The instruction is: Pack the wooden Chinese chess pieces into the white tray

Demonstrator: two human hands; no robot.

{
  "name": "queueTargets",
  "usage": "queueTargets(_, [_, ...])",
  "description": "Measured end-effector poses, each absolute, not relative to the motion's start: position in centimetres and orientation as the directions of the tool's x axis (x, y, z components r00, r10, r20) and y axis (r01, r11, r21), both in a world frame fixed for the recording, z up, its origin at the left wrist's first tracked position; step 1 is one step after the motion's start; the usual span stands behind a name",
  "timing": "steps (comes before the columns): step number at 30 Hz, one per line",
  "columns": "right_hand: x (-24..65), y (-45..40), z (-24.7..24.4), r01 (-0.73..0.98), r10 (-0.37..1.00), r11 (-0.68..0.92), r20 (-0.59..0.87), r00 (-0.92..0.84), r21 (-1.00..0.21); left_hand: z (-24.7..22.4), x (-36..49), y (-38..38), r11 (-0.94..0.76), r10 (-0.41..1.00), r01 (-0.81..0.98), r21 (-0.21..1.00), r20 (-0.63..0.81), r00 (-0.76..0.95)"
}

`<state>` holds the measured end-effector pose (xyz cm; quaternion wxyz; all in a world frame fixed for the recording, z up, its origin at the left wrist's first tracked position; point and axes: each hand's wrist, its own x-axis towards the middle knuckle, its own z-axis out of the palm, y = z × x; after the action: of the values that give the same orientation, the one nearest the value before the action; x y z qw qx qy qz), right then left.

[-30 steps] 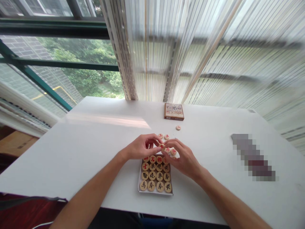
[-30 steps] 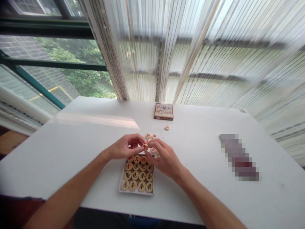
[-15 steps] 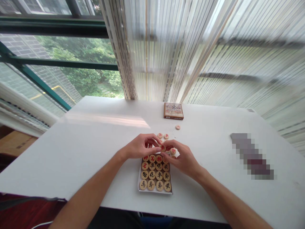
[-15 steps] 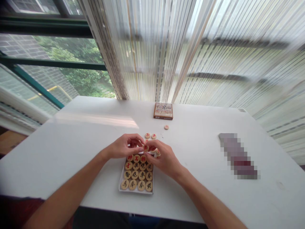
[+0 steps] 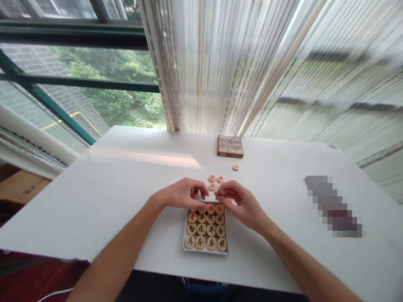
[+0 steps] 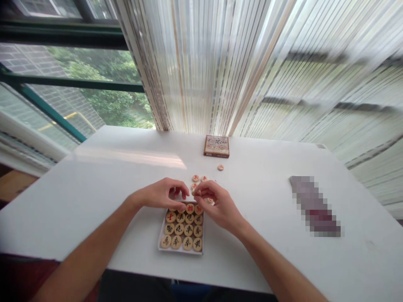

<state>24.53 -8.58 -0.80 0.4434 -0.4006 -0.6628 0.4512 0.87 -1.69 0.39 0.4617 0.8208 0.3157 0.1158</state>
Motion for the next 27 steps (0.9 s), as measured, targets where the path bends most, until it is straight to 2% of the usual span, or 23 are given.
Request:
queueTargets(9, [24.5,-9.4,-0.1,0.152,0.907,0.239,0.165,-0.387,-0.959,0.0,0.8,-1.7,-0.367,0.623,0.425,0.827,-0.121,0.773])
queueTargets(15, [24.4,-9.7,1.1,0.263,0.841,0.409,0.249,-0.48,-0.874,-0.2,0.8,-1.6,-0.381,0.617,0.417,0.825,-0.109,0.78])
queueTargets(20, [23.8,-10.5,1.0,0.281,0.813,0.43,0.233,-0.533,-0.858,-0.4,0.7,-1.6,-0.412,0.621,0.415,0.811,-0.083,0.779])
queueTargets(27, [23.0,-11.2,0.2,0.422,0.821,0.481,0.225,-0.525,-0.769,-0.1,0.9,-1.7,-0.428,0.624,0.425,0.798,-0.079,0.777])
